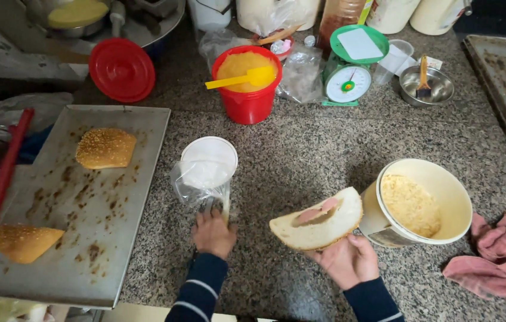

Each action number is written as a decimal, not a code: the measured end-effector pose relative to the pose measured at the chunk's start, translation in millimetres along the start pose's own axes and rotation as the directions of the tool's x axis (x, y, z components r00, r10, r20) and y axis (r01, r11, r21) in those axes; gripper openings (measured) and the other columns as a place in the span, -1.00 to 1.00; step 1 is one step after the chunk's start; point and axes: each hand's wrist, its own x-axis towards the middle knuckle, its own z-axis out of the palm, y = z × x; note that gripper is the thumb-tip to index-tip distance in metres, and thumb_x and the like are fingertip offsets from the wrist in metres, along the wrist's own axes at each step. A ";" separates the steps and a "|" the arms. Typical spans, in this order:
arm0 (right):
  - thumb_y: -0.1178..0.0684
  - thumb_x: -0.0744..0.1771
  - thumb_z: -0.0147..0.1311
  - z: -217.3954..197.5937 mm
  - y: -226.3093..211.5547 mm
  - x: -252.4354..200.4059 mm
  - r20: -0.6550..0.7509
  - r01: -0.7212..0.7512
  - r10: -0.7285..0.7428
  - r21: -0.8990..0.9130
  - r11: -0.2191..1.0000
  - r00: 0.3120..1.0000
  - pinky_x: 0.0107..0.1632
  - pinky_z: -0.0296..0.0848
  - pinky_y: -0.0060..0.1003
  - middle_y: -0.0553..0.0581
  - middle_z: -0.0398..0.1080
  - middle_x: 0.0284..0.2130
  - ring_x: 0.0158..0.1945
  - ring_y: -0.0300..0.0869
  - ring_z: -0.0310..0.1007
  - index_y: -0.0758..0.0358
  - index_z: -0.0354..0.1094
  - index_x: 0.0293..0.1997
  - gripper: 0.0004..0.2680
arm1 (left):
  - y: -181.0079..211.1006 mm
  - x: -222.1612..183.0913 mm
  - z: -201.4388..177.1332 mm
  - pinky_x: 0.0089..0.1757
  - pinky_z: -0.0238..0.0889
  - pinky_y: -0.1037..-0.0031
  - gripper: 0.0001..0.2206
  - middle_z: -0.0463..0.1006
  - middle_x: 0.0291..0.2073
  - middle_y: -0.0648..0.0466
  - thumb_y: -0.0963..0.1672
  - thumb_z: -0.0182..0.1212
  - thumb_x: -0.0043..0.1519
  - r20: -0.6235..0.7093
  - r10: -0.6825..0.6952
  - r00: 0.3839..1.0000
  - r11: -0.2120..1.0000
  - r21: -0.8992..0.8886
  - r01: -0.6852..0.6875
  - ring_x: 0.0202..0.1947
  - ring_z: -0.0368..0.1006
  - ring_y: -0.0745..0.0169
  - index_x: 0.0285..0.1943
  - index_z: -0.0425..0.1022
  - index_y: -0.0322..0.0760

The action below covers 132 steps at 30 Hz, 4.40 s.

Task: The person is preparing bread rolls by cutting them open, squeezing a yellow filling inside, and then dipping the rolls in a bowl of shredded ingredients to coat them.

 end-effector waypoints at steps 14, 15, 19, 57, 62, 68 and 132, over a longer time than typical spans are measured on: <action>-0.07 0.34 0.29 -11.5 3.5 -7.5 -0.090 -0.071 0.067 -0.037 0.997 0.994 0.34 0.54 0.33 0.40 0.42 0.42 0.40 0.26 0.46 0.15 0.21 0.56 -0.44 | 32.9 -50.7 -163.9 0.17 0.54 0.04 -0.84 0.67 -0.35 0.09 -0.02 0.37 0.37 0.118 -0.014 0.993 -0.055 -0.992 0.117 -0.12 0.71 0.10 -0.12 0.59 -0.10; -0.07 0.35 0.28 -9.9 4.2 -5.3 -0.059 -0.101 0.097 -0.063 0.993 0.994 0.38 0.51 0.42 0.45 0.41 0.40 0.39 0.31 0.47 0.21 0.18 0.55 -0.44 | 46.3 -62.3 -193.7 0.21 0.44 0.03 -0.68 0.53 -0.50 0.09 0.01 0.17 0.49 0.022 0.018 1.000 -0.170 -0.985 0.024 -0.05 0.74 -0.05 -0.33 0.44 -0.09; -0.07 0.38 0.24 12.7 8.3 6.1 0.045 -0.155 0.163 -0.137 0.978 0.986 0.45 0.37 0.62 0.57 0.39 0.41 0.43 0.40 0.45 0.35 0.15 0.57 -0.44 | 97.2 -108.5 -278.2 0.54 -0.03 -0.08 -0.36 0.29 -0.77 0.13 0.10 -0.30 0.61 -0.371 0.119 0.921 -0.358 -0.881 -0.309 0.08 0.76 -0.40 -0.60 0.30 -0.07; 0.03 0.31 0.18 19.8 31.4 -1.4 0.033 -0.152 0.151 0.038 0.988 0.988 0.35 0.42 0.41 0.45 0.38 0.42 0.38 0.29 0.43 0.31 0.17 0.57 -0.42 | 153.9 -176.2 -233.9 -0.37 0.30 0.34 -0.36 0.18 -0.82 0.26 0.04 -0.26 0.61 -0.670 0.145 0.728 -0.434 -0.704 -0.562 -0.77 0.09 0.32 -0.69 0.20 -0.01; 0.02 0.39 0.26 63.8 21.1 2.1 0.167 -0.102 0.100 0.002 0.995 0.981 0.57 0.22 0.50 0.48 0.22 0.54 0.56 0.30 0.26 0.33 0.05 0.62 -0.41 | 143.6 -165.7 -243.9 -0.34 0.29 0.24 -0.42 0.18 -0.79 0.19 -0.02 -0.37 0.63 -0.748 0.051 0.662 -0.479 -0.600 -0.641 -0.77 0.07 0.27 -0.58 0.21 -0.05; -0.05 0.39 0.24 76.5 14.7 8.9 0.140 -0.060 0.067 -0.054 0.997 0.988 0.35 0.51 0.23 0.45 0.39 0.39 0.38 0.23 0.45 0.34 0.16 0.57 -0.45 | 140.4 -182.4 -245.2 -0.39 0.23 0.23 -0.38 0.20 -0.85 0.08 -0.07 -0.34 0.60 -0.627 0.115 0.770 -0.466 -0.719 -0.516 -0.76 0.01 0.20 -0.69 0.16 -0.12; -0.36 0.38 0.17 102.3 67.4 21.6 -0.075 0.004 0.004 0.109 0.994 0.997 0.53 0.28 0.29 0.57 0.12 0.61 0.64 0.44 0.13 0.26 0.05 0.69 -0.28 | 26.1 -87.9 -142.8 0.50 0.02 -0.14 -0.22 0.36 0.56 -0.35 -0.05 0.41 0.29 -0.475 0.474 0.742 0.558 -0.490 -0.670 0.60 0.21 -0.42 0.69 0.20 -0.43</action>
